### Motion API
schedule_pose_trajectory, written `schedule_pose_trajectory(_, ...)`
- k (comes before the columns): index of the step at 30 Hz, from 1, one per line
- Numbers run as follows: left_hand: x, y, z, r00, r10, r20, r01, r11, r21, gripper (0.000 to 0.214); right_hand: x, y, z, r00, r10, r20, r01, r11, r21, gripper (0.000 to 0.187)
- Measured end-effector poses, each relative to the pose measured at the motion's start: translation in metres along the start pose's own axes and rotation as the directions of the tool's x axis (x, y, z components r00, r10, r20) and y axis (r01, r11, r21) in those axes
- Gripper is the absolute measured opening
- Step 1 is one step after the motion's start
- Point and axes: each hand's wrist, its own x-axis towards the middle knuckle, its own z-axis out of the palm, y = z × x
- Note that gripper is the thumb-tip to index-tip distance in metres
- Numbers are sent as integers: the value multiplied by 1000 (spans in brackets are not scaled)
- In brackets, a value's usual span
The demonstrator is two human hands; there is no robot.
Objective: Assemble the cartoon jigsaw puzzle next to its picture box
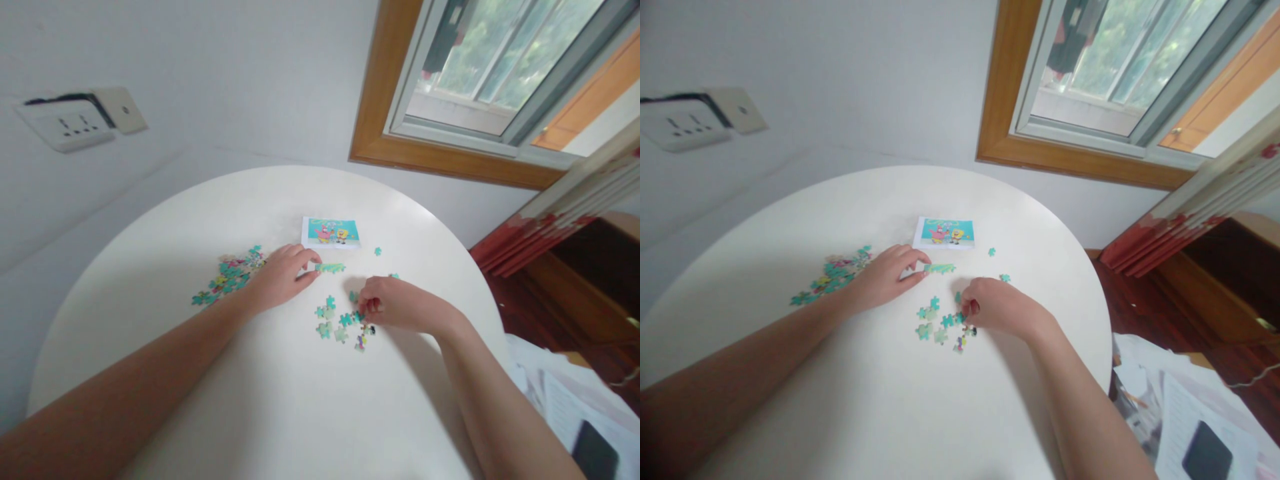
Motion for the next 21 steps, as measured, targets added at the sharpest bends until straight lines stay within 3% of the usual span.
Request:
schedule_pose_trajectory(15, 0, -1, 2, 1000, 5, 6, -5, 1000, 5, 20, -11, 19, -17, 991, 129, 33, -132, 983, 131, 23)
schedule_pose_trajectory(21, 1, 0, 1, 1000, 4, -1, -4, 1000, 7, 20, -15, 7, -17, 997, 41, -69, -36, 997, 65, 28)
